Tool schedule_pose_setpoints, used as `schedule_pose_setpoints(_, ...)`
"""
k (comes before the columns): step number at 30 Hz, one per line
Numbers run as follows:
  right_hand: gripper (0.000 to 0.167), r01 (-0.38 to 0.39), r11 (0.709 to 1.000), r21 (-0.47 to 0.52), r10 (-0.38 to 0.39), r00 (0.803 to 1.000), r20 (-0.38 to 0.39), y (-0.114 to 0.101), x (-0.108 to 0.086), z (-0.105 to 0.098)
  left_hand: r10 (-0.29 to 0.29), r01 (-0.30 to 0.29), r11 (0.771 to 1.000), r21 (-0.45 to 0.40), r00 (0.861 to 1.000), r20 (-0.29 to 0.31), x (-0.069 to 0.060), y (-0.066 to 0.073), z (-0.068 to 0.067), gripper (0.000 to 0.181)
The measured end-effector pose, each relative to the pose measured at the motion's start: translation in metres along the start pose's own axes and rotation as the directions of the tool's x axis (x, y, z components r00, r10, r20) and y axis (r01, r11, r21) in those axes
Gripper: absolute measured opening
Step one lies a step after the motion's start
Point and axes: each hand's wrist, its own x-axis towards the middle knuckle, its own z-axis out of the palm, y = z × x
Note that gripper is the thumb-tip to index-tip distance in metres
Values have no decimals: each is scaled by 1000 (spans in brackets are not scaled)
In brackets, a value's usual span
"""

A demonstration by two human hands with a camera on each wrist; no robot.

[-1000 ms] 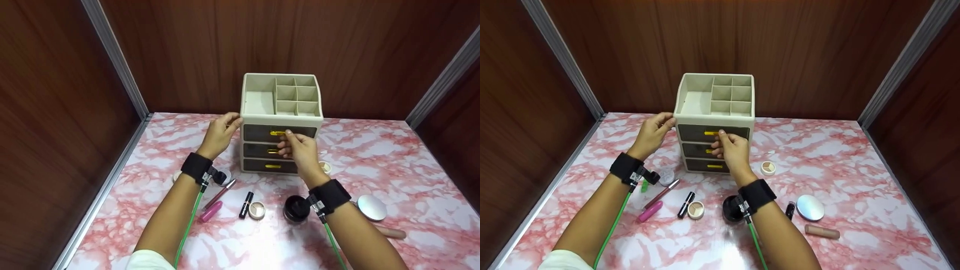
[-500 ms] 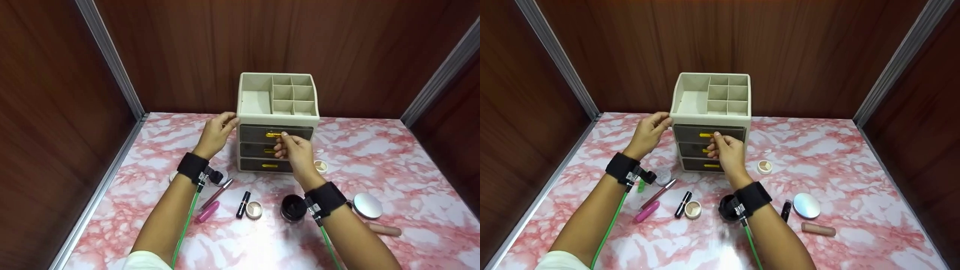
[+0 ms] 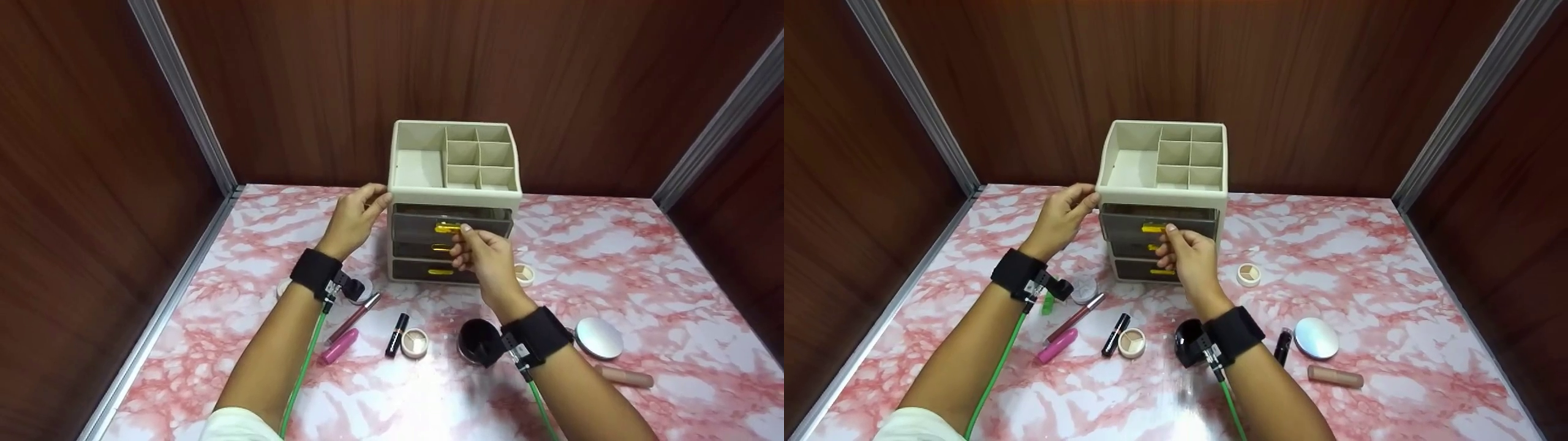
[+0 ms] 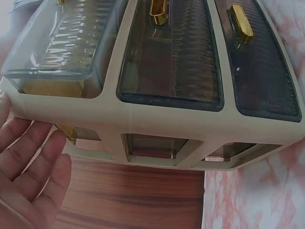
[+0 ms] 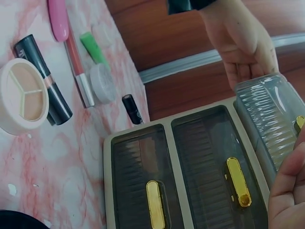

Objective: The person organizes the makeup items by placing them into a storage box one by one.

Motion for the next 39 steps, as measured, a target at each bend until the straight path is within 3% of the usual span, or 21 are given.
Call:
schedule_pose_setpoints(10,30,7,1000,-8,-7,1000,-11,1,-19,-4,-4,3,1000,18,1000,29,-2,-1,3,38)
schedule_pose_setpoints(39,32,40,999,-3,-40,999,29,-7,-52,-6,12,-12,1000,-8,1000,6,-1,0,1,35)
